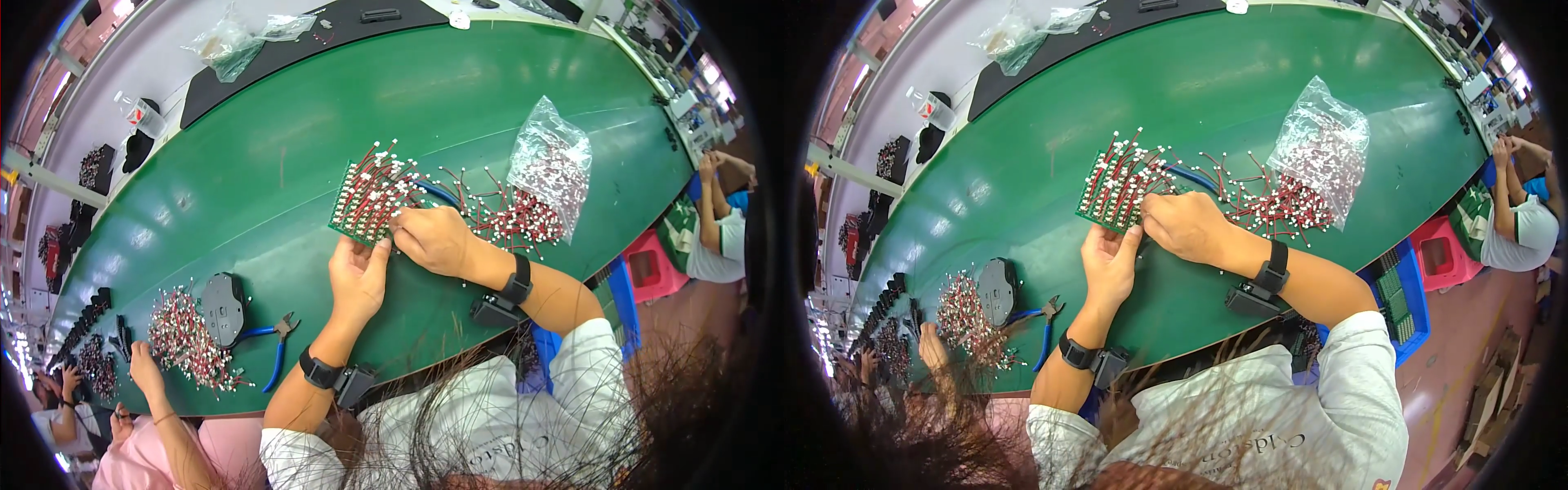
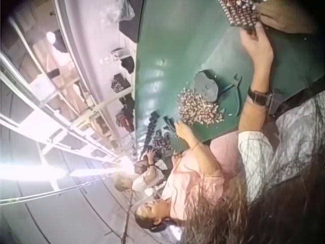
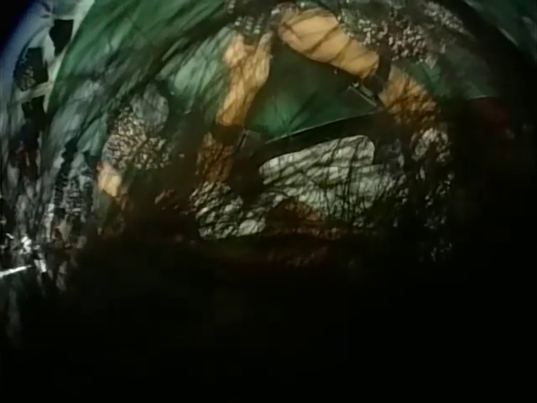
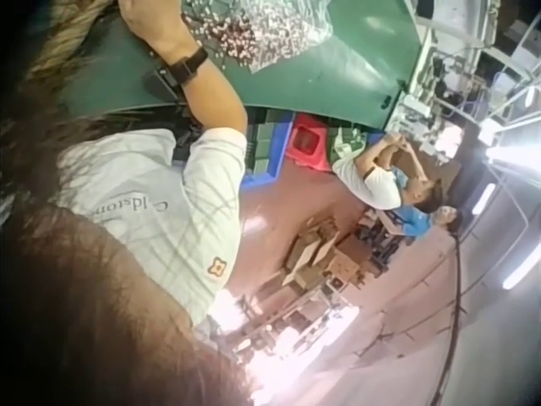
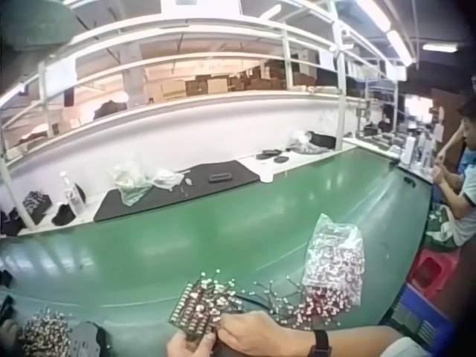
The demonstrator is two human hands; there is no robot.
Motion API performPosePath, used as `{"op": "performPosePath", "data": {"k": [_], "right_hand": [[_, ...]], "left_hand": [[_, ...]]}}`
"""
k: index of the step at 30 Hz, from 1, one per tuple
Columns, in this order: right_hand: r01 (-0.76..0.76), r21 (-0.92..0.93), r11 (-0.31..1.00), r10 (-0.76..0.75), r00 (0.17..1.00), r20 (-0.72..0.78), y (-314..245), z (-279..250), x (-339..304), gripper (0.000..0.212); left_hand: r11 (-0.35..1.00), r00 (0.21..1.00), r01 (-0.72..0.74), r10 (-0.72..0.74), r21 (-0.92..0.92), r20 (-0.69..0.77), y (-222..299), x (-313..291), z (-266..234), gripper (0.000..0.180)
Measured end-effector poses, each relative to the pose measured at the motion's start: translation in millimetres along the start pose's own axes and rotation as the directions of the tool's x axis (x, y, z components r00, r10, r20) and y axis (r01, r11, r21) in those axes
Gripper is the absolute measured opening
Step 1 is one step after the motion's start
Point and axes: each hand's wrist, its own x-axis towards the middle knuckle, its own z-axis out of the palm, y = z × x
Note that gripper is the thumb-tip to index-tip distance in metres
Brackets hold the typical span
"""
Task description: Assemble small electronic components onto circuit boards on a factory production line.
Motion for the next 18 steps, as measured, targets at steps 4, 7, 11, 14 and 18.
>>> {"op": "performPosePath", "data": {"k": [4,7,11,14,18], "right_hand": [[-0.013,-0.01,1.0,0.013,1.0,-0.012,-1.3,0.3,0.1,0.007],[-0.038,-0.039,0.999,0.039,0.999,0.025,-0.4,0.2,-0.7,0.007],[-0.03,-0.1,0.995,0.037,0.997,0.064,-6.2,-3.5,1.6,0.008],[-0.015,-0.16,0.987,0.028,0.997,0.076,-4.7,-2.6,0.2,0.009],[0.007,-0.11,0.994,-0.006,1.0,0.017,-4.7,0.1,2.6,0.009]], "left_hand": [[0.998,1.0,0.003,-0.003,0.057,0.006,1.2,-1.8,0.5,0.033],[0.997,1.0,-0.01,0.01,0.072,0.009,0.0,-1.6,2.7,0.035],[0.987,0.996,-0.073,0.066,0.143,0.052,-3.1,-3.0,1.3,0.034],[0.958,0.997,-0.067,0.053,0.279,0.059,-0.4,-6.1,2.8,0.034],[0.97,0.995,-0.097,0.089,0.224,0.046,-0.4,-3.9,5.1,0.036]]}}
